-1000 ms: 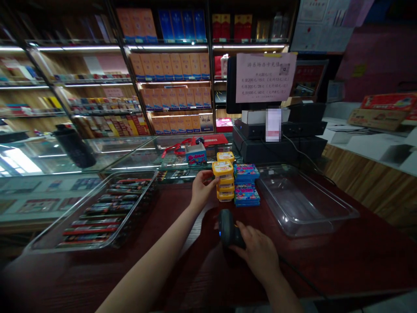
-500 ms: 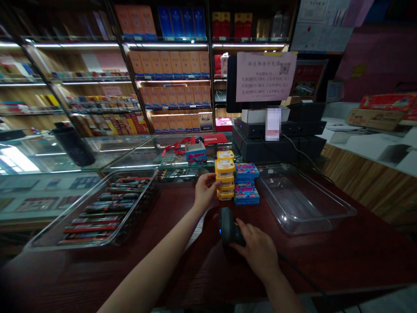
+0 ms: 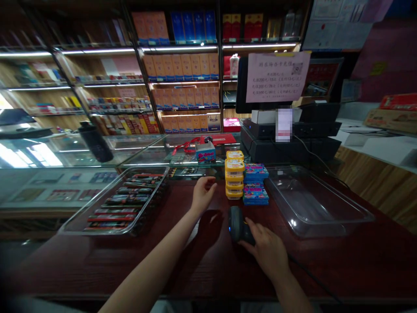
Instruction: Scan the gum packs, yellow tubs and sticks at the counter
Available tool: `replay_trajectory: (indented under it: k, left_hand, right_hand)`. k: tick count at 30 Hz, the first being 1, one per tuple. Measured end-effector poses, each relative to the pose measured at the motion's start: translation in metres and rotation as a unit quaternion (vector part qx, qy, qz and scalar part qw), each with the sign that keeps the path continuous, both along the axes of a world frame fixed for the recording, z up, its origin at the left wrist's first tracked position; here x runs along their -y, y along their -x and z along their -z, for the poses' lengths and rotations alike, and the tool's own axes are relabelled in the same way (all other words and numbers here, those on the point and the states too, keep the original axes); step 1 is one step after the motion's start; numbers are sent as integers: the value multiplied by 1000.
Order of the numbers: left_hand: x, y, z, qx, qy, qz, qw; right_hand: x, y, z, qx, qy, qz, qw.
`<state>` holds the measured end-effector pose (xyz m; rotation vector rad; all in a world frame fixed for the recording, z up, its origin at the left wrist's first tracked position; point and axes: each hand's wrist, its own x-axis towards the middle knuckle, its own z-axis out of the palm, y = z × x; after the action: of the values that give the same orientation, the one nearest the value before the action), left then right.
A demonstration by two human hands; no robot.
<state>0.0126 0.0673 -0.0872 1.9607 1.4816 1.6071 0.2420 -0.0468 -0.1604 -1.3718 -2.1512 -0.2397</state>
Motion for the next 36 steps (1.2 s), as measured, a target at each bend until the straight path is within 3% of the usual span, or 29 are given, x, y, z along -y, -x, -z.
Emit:
replay_trajectory:
  k: [3,5,10,13,16,23,28,36]
  left_hand:
    - [17,34,-11,-124,2,-73,990]
    - [29,58,-20,-211,17,-141,967]
    - [55,114,-42,-355,115,-359,856]
    - [59,138,-49,-368,214,-398,812]
    - [57,154,-49,-373,266,-345,819]
    - [55,157,-44,-377,241,-317,836]
    - [55,139,-42,-371,227,-297,850]
    - [47,87,-45,-338,248,-278,864]
  right_hand:
    - [0,-2,3,5,-8,-6,1000]
    - [1,-3,3,8,-9,-5,1000]
    - [2,-4,4,28,-2,2,1000]
    - [3,-3,5,33,2,9,999]
    - [5,-2,4,41,2,29,999]
    - [6,1,2,47,8,21,999]
    - [5,3,2,42,7,20,999]
    - [2,2,7,26,9,10,1000]
